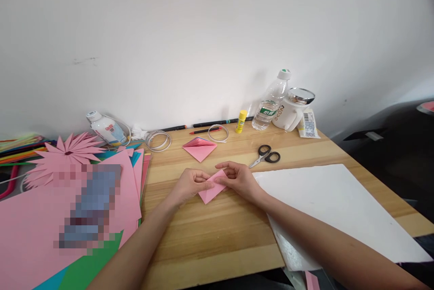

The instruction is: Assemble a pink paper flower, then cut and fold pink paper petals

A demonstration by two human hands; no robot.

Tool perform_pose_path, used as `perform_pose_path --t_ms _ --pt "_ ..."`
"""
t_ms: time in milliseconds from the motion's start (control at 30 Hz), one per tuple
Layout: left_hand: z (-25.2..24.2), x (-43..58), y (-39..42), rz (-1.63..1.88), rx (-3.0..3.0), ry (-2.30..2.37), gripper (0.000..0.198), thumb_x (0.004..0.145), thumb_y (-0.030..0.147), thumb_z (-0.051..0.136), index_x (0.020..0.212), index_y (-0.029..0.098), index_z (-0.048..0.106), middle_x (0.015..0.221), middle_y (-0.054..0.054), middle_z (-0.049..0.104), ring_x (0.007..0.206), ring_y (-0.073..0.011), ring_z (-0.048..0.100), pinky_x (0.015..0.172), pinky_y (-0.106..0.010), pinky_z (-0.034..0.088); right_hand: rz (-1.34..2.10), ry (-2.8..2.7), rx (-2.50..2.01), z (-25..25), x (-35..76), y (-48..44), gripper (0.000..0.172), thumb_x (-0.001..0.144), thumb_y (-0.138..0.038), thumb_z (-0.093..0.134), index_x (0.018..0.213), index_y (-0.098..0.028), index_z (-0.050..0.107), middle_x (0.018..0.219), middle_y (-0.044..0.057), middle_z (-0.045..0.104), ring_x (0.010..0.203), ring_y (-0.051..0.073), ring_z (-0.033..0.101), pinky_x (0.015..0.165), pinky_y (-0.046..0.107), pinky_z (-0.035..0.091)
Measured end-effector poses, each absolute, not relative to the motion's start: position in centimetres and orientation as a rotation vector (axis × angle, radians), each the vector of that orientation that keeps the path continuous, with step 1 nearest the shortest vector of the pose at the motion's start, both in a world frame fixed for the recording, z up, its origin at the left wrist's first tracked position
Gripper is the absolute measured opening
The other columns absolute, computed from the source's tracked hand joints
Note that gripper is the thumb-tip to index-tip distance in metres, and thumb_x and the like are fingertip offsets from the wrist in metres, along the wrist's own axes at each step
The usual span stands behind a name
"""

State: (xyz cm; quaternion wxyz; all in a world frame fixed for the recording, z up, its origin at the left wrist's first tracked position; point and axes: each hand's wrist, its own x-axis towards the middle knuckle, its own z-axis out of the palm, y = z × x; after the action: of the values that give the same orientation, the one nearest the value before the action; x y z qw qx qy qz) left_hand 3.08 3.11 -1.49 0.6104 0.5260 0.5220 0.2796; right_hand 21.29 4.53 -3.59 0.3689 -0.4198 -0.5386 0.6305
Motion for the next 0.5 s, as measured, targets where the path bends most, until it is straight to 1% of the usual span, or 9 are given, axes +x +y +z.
perform_pose_path --t_ms 67,133,200,300,500 --pt "-1.1 3.2 3.0 0.607 1.172 1.144 0.026 0.063 0.032 0.071 0.076 0.01 0.066 0.065 -0.006 0.069 0.056 -0.0146 0.061 0.051 -0.023 0.043 1.618 -1.349 -1.082 -3.6 21.3 4.5 0.042 0.059 -0.033 0.074 0.093 -0.015 0.057 0.069 0.0 0.063 0.059 0.012 0.059 0.055 0.024 0.047" --pt "-0.6 3.3 2.9 0.56 1.129 1.096 0.028 0.064 0.033 0.07 0.076 0.009 0.065 0.064 -0.008 0.069 0.058 -0.0172 0.063 0.056 -0.028 0.048 1.607 -1.31 -1.079 -3.5 21.3 4.5 0.041 0.059 -0.033 0.074 0.092 -0.014 0.058 0.069 0.001 0.063 0.059 0.012 0.058 0.055 0.024 0.046" --pt "-0.1 3.3 2.9 0.527 1.105 1.098 0.029 0.063 0.034 0.071 0.075 0.008 0.064 0.064 -0.01 0.069 0.059 -0.019 0.065 0.059 -0.031 0.051 1.598 -1.285 -1.074 -3.5 21.3 4.6 0.04 0.059 -0.032 0.074 0.092 -0.014 0.058 0.07 0.001 0.063 0.06 0.012 0.058 0.056 0.024 0.046" --pt "0.2 3.4 2.9 0.513 1.083 1.115 0.028 0.062 0.033 0.072 0.073 0.008 0.064 0.064 -0.01 0.069 0.059 -0.0189 0.066 0.06 -0.031 0.052 1.599 -1.276 -1.073 -3.6 21.3 4.7 0.04 0.059 -0.031 0.073 0.092 -0.015 0.058 0.07 0.001 0.063 0.059 0.012 0.058 0.055 0.024 0.046" --pt "-0.1 3.3 2.9 0.521 1.073 1.121 0.028 0.061 0.032 0.073 0.072 0.008 0.064 0.062 -0.01 0.069 0.056 -0.0169 0.065 0.057 -0.029 0.052 1.598 -1.282 -1.068 -3.9 21.4 4.7 0.039 0.059 -0.03 0.073 0.092 -0.014 0.058 0.07 0.0 0.063 0.06 0.012 0.058 0.055 0.024 0.045"
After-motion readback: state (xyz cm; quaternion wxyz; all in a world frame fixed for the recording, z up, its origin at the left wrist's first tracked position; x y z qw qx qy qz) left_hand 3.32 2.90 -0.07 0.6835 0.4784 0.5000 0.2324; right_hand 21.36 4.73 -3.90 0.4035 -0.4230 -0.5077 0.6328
